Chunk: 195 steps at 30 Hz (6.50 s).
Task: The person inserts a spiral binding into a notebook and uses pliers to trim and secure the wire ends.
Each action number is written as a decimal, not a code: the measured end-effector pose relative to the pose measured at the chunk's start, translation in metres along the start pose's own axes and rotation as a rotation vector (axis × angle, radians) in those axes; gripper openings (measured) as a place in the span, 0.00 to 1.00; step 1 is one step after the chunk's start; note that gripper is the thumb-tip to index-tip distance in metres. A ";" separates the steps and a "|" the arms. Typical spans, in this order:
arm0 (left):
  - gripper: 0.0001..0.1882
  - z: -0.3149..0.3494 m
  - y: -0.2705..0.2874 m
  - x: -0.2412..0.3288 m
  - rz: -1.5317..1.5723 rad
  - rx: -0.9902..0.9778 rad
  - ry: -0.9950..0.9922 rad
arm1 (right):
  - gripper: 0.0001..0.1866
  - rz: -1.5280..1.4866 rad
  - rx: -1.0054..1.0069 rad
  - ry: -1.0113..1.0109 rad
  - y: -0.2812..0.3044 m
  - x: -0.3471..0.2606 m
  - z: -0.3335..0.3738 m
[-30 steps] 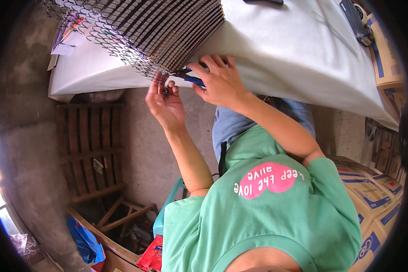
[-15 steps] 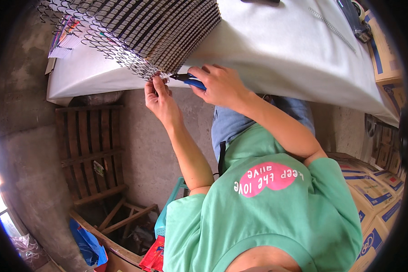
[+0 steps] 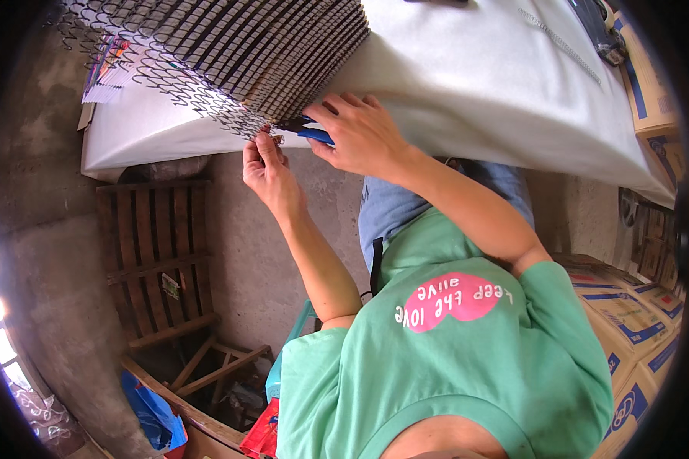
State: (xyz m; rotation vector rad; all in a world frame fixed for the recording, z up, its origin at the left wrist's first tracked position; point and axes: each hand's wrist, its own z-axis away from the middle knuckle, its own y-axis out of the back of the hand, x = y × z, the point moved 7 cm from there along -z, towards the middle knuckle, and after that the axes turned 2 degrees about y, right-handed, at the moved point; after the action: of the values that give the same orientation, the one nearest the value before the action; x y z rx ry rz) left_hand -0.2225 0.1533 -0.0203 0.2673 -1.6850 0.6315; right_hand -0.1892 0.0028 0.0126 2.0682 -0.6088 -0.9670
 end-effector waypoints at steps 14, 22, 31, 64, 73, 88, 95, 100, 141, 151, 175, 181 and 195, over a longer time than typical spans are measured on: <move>0.13 0.007 -0.006 0.008 -0.212 0.002 -0.122 | 0.24 0.043 0.173 0.051 0.018 0.002 0.002; 0.13 0.004 -0.001 0.007 -0.236 -0.025 -0.101 | 0.25 0.026 0.209 0.062 0.020 0.001 0.005; 0.13 0.007 -0.003 0.013 -0.242 -0.014 -0.116 | 0.22 -0.100 0.018 0.010 -0.004 0.001 -0.002; 0.09 -0.009 -0.006 0.031 -0.022 0.077 -0.115 | 0.17 -0.141 -0.082 -0.133 0.006 0.015 0.000; 0.09 -0.006 -0.002 0.033 -0.078 0.047 -0.081 | 0.22 0.028 0.244 0.061 0.030 -0.003 -0.006; 0.10 0.002 -0.008 0.033 -0.078 0.049 -0.102 | 0.19 -0.118 0.014 -0.046 0.016 0.004 -0.008; 0.12 -0.005 0.018 0.009 0.569 -0.020 0.156 | 0.26 0.130 0.251 0.116 0.023 0.004 0.000; 0.11 -0.003 0.016 0.002 0.710 -0.128 0.252 | 0.25 0.182 0.265 0.153 0.015 0.003 -0.004; 0.12 -0.007 0.011 0.010 0.740 -0.097 0.269 | 0.23 0.047 0.273 -0.009 0.015 -0.006 0.001; 0.18 -0.006 0.005 0.012 0.317 -0.080 0.123 | 0.20 0.018 0.201 0.021 0.016 -0.009 -0.005; 0.18 -0.008 0.009 0.001 0.268 -0.150 0.204 | 0.30 0.140 0.274 0.061 0.002 0.003 0.007; 0.17 -0.007 0.008 0.001 0.266 -0.118 0.208 | 0.28 0.138 0.262 0.084 0.003 0.003 0.008; 0.16 -0.007 0.000 0.031 0.034 -0.034 -0.020 | 0.25 -0.894 -0.442 -0.537 -0.030 0.012 0.014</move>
State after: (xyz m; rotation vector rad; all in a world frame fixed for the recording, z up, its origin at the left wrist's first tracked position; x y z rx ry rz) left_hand -0.2233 0.1625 0.0100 0.2215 -1.7211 0.6265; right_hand -0.1901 0.0068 -0.0229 1.6404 0.3356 -1.9853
